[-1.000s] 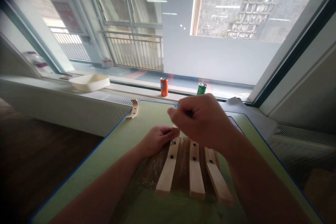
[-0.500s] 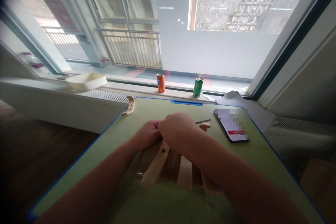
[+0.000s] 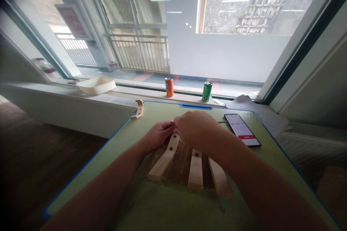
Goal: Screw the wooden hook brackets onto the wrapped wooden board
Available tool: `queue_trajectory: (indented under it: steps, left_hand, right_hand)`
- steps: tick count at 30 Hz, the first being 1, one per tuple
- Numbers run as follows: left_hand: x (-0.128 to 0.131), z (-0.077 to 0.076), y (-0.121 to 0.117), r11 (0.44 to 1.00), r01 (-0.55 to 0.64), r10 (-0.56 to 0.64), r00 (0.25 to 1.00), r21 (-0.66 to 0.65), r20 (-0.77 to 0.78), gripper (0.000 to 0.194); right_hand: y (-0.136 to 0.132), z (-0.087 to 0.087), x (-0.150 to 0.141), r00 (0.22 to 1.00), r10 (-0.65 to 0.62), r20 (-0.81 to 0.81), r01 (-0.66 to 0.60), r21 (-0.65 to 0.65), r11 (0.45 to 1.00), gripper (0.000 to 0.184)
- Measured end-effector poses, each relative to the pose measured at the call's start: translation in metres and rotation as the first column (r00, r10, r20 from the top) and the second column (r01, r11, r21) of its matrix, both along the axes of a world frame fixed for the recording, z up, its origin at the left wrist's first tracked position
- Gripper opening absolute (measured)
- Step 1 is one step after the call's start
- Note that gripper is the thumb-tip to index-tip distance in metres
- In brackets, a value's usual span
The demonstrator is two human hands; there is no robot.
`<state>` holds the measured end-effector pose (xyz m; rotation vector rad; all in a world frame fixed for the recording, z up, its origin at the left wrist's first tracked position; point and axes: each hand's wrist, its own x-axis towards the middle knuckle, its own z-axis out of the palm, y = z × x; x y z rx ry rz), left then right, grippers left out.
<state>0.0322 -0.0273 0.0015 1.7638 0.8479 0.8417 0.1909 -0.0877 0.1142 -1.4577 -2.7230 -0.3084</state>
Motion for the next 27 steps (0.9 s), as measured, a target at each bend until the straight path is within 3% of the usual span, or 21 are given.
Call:
queue_trajectory:
  steps: [5, 11, 21, 27]
  left_hand:
    - [-0.002, -0.002, 0.006, 0.986, -0.041, 0.050, 0.997, -0.162, 0.053, 0.048]
    - [-0.003, 0.001, 0.001, 0.983, -0.080, 0.084, 0.996, -0.167, 0.016, 0.049]
    - [0.003, 0.011, -0.010, 0.992, -0.050, 0.069, 0.982, 0.113, -0.174, 0.051]
    - [0.001, 0.004, -0.005, 0.994, 0.001, 0.019, 0.985, 0.111, -0.173, 0.050]
  right_hand:
    - [-0.019, 0.020, 0.013, 0.990, -0.078, -0.115, 0.089, 0.090, 0.992, 0.032]
    - [-0.023, 0.024, 0.018, 0.989, -0.041, -0.141, 0.052, 0.074, 0.996, 0.026]
    - [-0.007, 0.008, 0.024, 0.965, 0.059, -0.254, -0.095, -0.133, 0.987, 0.019]
    - [0.004, -0.007, 0.009, 0.973, 0.100, -0.207, -0.145, -0.219, 0.965, 0.022]
